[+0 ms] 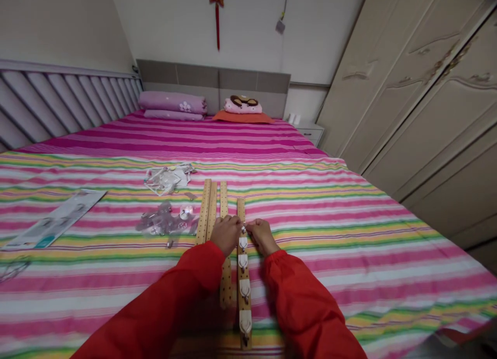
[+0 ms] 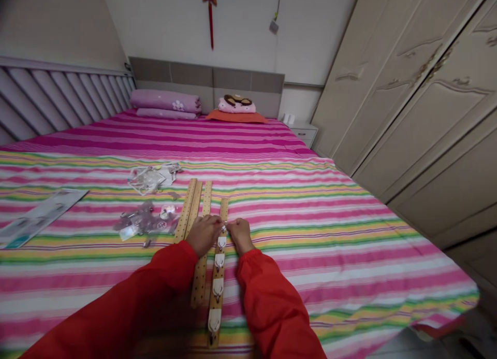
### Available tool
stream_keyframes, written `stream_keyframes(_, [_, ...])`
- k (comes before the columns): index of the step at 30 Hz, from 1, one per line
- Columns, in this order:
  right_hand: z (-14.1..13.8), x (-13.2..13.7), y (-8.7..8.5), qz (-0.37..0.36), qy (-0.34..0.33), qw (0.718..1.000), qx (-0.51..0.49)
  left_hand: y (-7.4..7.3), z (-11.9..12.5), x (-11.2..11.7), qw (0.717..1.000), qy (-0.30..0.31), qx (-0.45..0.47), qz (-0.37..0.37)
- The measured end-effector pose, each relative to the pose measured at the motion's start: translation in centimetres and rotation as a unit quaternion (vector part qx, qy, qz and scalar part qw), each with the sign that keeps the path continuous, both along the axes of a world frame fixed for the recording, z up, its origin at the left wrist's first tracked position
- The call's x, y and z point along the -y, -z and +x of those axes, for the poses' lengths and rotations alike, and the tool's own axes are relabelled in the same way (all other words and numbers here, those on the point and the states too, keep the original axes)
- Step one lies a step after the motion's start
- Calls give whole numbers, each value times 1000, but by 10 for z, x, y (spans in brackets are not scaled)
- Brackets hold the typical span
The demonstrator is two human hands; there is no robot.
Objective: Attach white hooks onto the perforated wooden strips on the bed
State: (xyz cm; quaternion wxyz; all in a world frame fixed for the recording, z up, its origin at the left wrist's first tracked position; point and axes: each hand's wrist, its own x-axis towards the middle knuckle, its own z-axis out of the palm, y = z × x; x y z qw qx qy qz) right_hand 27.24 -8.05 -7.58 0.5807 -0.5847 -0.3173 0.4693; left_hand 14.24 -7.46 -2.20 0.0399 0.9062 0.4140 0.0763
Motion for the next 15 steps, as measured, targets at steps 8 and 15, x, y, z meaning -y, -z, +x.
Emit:
stream_keyframes(8, [-3,11,-8,8,-9,999,-34,-4,-9,-1,996,-19,58,-58])
stream_keyframes(15, [0,14,-9,30,-28,997,-60,-29,-96,-45,938,-267,208,-67])
